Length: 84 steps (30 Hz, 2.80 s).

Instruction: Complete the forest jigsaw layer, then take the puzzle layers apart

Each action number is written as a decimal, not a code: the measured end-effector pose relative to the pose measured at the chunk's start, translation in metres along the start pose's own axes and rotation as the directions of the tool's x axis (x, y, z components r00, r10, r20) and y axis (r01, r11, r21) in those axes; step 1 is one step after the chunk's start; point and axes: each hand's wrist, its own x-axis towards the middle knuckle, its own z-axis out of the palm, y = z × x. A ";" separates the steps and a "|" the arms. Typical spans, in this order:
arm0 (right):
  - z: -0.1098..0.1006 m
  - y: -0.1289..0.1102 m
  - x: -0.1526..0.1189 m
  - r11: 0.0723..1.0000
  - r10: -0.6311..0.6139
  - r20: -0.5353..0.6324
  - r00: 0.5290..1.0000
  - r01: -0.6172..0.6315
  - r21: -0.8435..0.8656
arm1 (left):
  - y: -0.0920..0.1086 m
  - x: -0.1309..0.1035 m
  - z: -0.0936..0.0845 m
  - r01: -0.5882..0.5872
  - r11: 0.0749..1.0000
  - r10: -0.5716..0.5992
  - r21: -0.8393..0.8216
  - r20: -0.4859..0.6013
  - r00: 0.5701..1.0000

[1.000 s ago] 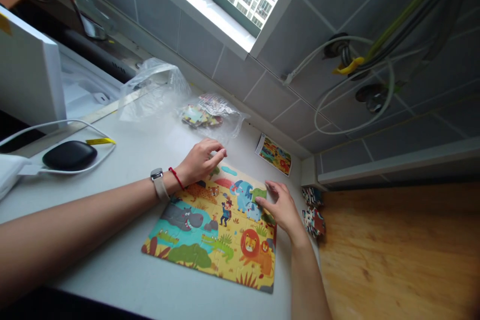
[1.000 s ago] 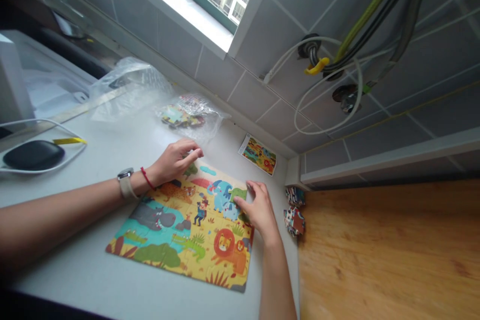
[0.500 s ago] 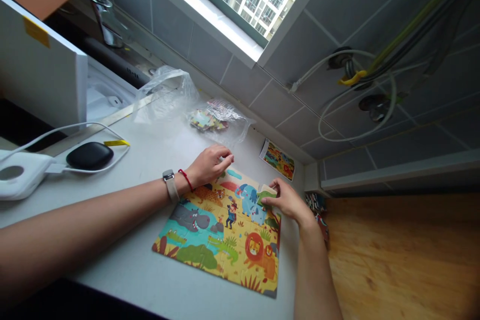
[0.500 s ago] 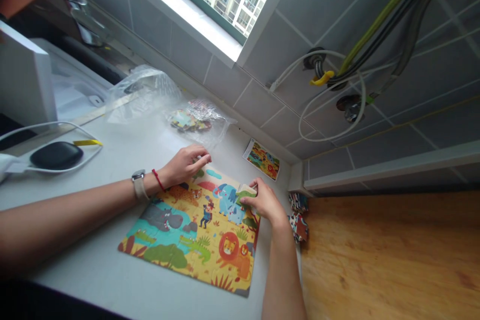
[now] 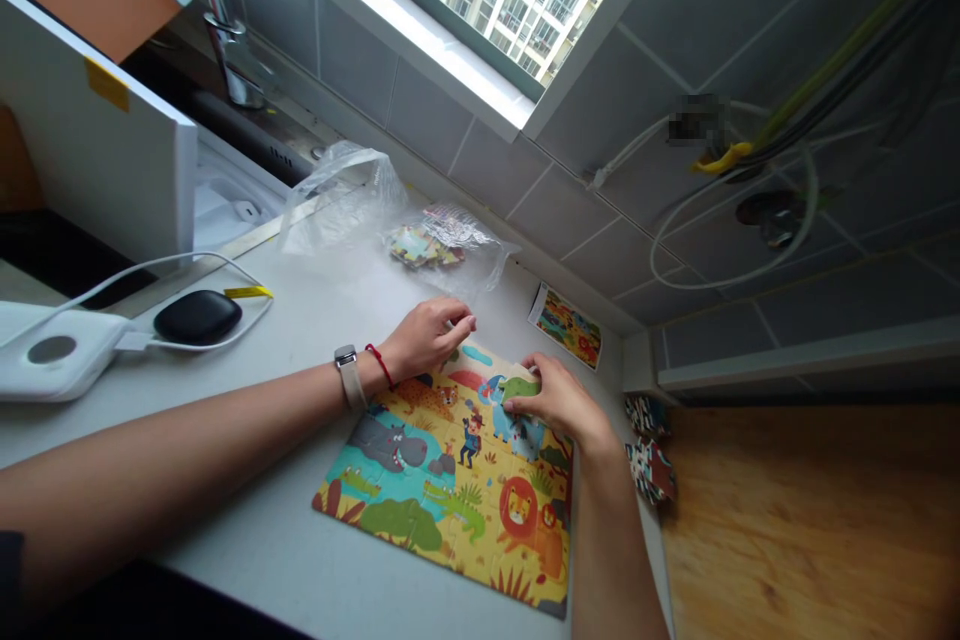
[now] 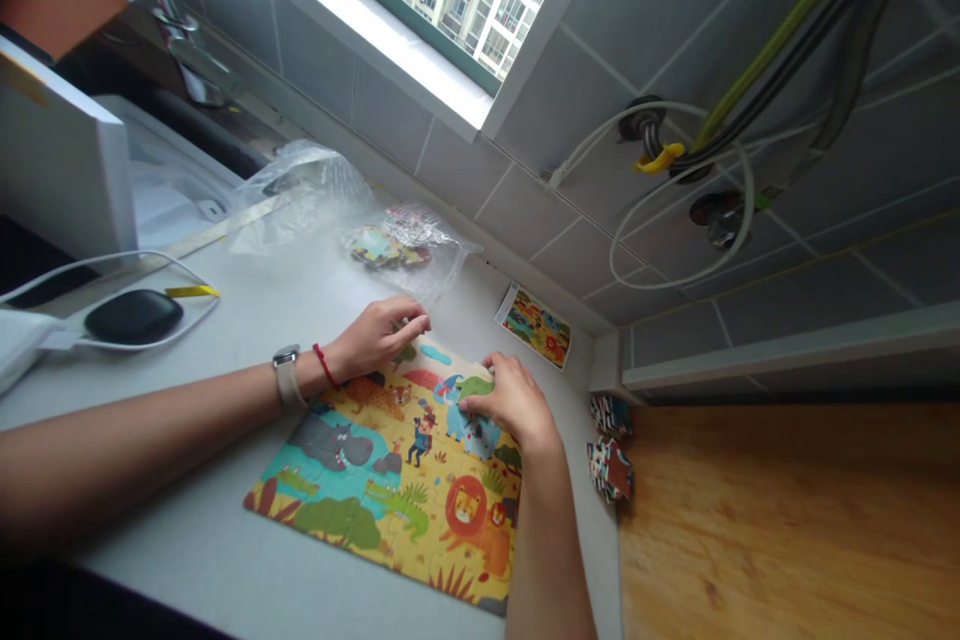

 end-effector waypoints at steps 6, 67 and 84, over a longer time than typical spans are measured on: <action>-0.013 -0.008 -0.005 1.000 0.023 0.005 1.000 -0.023 0.019 | 0.000 0.000 0.000 -0.010 1.000 0.010 0.000 0.006 1.000; 0.008 -0.025 0.009 0.932 -0.163 0.023 0.986 0.146 0.333 | 0.004 0.000 -0.002 0.046 0.998 -0.045 -0.042 0.047 0.998; -0.021 -0.027 -0.018 0.686 -0.296 0.120 0.948 0.124 0.717 | 0.004 0.000 -0.003 0.017 0.999 -0.015 -0.037 0.065 0.998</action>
